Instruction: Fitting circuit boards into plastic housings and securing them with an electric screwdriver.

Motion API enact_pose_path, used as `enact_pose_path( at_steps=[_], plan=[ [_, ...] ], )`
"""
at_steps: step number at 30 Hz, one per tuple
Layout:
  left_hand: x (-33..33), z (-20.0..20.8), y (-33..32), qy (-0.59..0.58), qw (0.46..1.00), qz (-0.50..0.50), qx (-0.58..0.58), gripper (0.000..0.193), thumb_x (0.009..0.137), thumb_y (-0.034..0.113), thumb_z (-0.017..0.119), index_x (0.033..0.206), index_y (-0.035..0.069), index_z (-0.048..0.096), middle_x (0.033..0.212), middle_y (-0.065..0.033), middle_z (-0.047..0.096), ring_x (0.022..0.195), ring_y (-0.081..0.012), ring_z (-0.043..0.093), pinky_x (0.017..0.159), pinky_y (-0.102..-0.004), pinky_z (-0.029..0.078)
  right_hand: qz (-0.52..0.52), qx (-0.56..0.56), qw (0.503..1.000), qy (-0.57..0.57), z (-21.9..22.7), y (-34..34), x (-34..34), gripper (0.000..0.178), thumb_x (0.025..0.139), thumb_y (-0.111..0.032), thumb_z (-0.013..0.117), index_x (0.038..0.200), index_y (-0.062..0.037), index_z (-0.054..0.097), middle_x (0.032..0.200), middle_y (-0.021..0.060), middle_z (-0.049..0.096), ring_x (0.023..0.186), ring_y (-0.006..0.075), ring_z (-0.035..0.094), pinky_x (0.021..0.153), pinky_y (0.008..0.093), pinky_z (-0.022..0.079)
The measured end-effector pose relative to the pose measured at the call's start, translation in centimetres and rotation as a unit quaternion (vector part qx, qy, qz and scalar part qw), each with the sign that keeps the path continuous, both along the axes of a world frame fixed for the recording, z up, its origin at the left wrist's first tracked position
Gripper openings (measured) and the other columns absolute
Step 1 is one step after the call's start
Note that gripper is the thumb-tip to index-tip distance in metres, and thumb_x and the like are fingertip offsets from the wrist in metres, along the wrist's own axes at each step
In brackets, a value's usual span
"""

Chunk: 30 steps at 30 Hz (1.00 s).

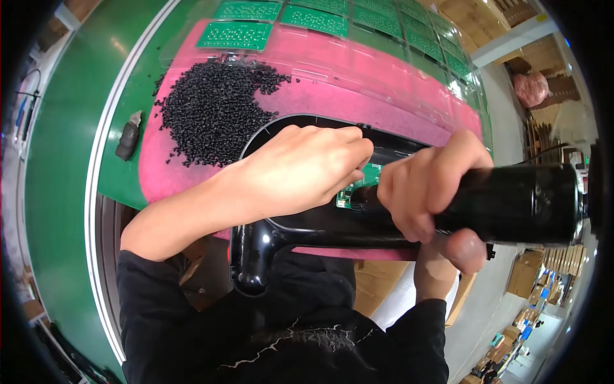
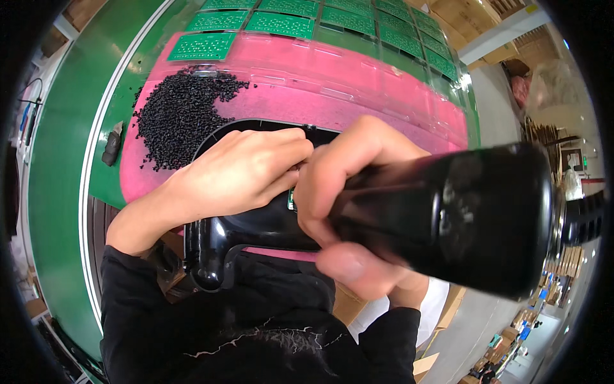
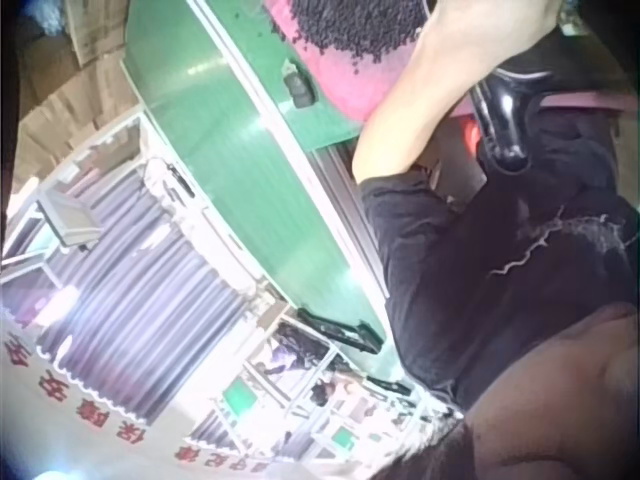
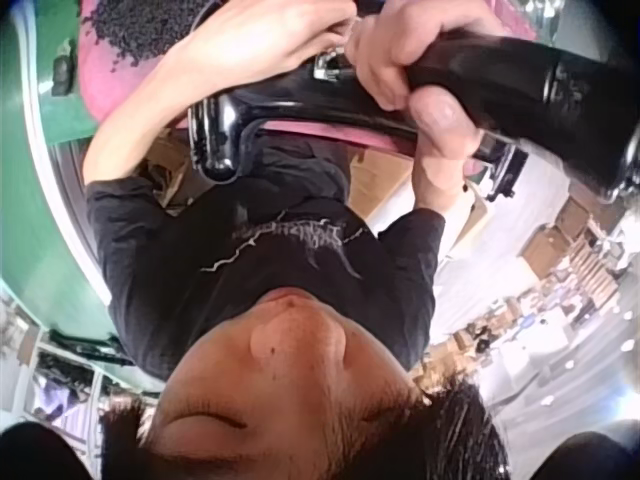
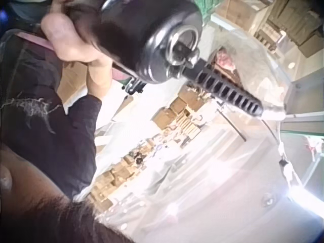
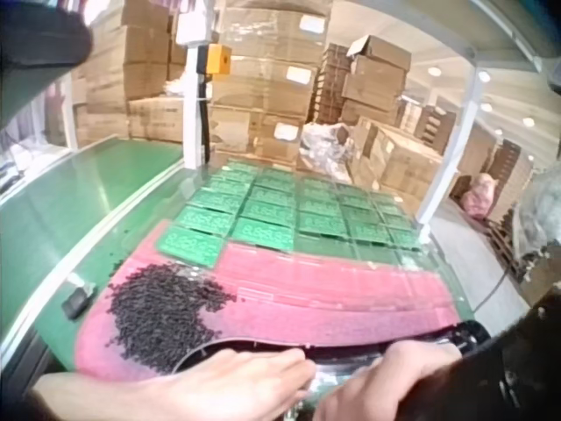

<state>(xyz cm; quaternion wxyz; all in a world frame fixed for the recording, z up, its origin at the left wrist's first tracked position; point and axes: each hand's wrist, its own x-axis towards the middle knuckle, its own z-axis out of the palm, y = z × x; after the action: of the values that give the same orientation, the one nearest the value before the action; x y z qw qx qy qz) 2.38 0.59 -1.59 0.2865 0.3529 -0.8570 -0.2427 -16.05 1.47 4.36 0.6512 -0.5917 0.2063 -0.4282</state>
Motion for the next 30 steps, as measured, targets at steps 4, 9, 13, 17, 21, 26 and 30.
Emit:
enact_pose_path(
  at_steps=[4, 9, 13, 17, 21, 26, 30],
  plan=[
    [0.1, 0.0, -0.1, -0.026, 0.999, -0.004, 0.023, 0.018, 0.082, 0.01, 0.063, 0.096, 0.001, 0.057, 0.086, -0.0135, 0.055, 0.077, -0.0367, 0.059, 0.061, -0.0441, 0.048, -0.053, 0.028, 0.997, 0.04, 0.0, 0.8, 0.0, 0.047, 0.07, -0.038, 0.081, 0.083, -0.0119, 0.044, 0.053, -0.0051, 0.046, 0.042, 0.0099, 0.046, 0.047, 0.0258, 0.034],
    [0.1, 0.0, -0.2, -0.03, 0.999, -0.003, 0.033, 0.019, 0.081, 0.012, 0.065, 0.095, 0.002, 0.058, 0.086, -0.0126, 0.057, 0.078, -0.036, 0.059, 0.062, -0.0432, 0.048, -0.035, -0.02, 0.999, -0.011, -0.4, 0.5, -0.2, 0.044, 0.074, -0.038, 0.077, 0.086, -0.012, 0.044, 0.054, -0.0048, 0.048, 0.042, 0.0099, 0.046, 0.047, 0.0265, 0.035],
    [0.2, 0.3, -0.3, -0.059, 0.996, -0.031, 0.05, 0.019, 0.078, 0.014, 0.069, 0.088, 0.001, 0.059, 0.084, -0.0107, 0.059, 0.076, -0.0336, 0.061, 0.063, -0.0414, 0.049, -0.044, -0.144, 0.983, -0.104, -0.7, -0.4, -1.3, 0.035, 0.081, -0.032, 0.07, 0.093, -0.0109, 0.044, 0.06, -0.0042, 0.054, 0.042, 0.0083, 0.048, 0.047, 0.0254, 0.037],
    [0.1, 0.4, -0.4, 0.017, 0.994, -0.076, 0.075, 0.016, 0.079, 0.012, 0.07, 0.086, 0.0, 0.06, 0.081, -0.0097, 0.061, 0.073, -0.0309, 0.061, 0.064, -0.0386, 0.05, -0.094, -0.165, 0.961, -0.201, -0.2, -0.3, -2.3, 0.031, 0.08, -0.029, 0.067, 0.092, -0.0105, 0.044, 0.057, -0.0058, 0.053, 0.043, 0.0056, 0.049, 0.053, 0.022, 0.039],
    [-0.3, 0.5, -0.9, 0.083, 0.986, -0.113, 0.086, 0.015, 0.079, 0.01, 0.071, 0.086, 0.0, 0.062, 0.082, -0.0111, 0.063, 0.074, -0.0292, 0.063, 0.064, -0.0362, 0.05, -0.112, -0.139, 0.947, -0.268, 0.0, 0.1, -3.0, 0.029, 0.081, -0.028, 0.066, 0.092, -0.0104, 0.046, 0.058, -0.0058, 0.053, 0.045, 0.0056, 0.05, 0.055, 0.0222, 0.039],
    [-0.3, 0.5, -0.8, 0.1, 0.978, -0.138, 0.117, 0.024, 0.076, 0.015, 0.074, 0.09, 0.0, 0.063, 0.086, -0.0111, 0.064, 0.075, -0.028, 0.063, 0.065, -0.0355, 0.05, -0.09, -0.123, 0.939, -0.307, -0.3, -0.1, -3.5, 0.028, 0.082, -0.027, 0.066, 0.092, -0.0111, 0.045, 0.06, -0.0055, 0.053, 0.045, 0.006, 0.05, 0.056, 0.0237, 0.039],
    [-0.8, 1.6, -0.8, 0.142, 0.984, -0.078, 0.073, 0.067, 0.057, 0.039, 0.084, 0.108, 0.003, 0.058, 0.101, -0.0077, 0.063, 0.089, -0.0241, 0.059, 0.075, -0.033, 0.048, -0.118, -0.154, 0.957, -0.218, 0.9, 0.0, -4.7, 0.031, 0.082, -0.03, 0.064, 0.093, -0.0099, 0.043, 0.06, -0.0047, 0.053, 0.044, 0.0063, 0.05, 0.052, 0.0232, 0.038]
  ],
)
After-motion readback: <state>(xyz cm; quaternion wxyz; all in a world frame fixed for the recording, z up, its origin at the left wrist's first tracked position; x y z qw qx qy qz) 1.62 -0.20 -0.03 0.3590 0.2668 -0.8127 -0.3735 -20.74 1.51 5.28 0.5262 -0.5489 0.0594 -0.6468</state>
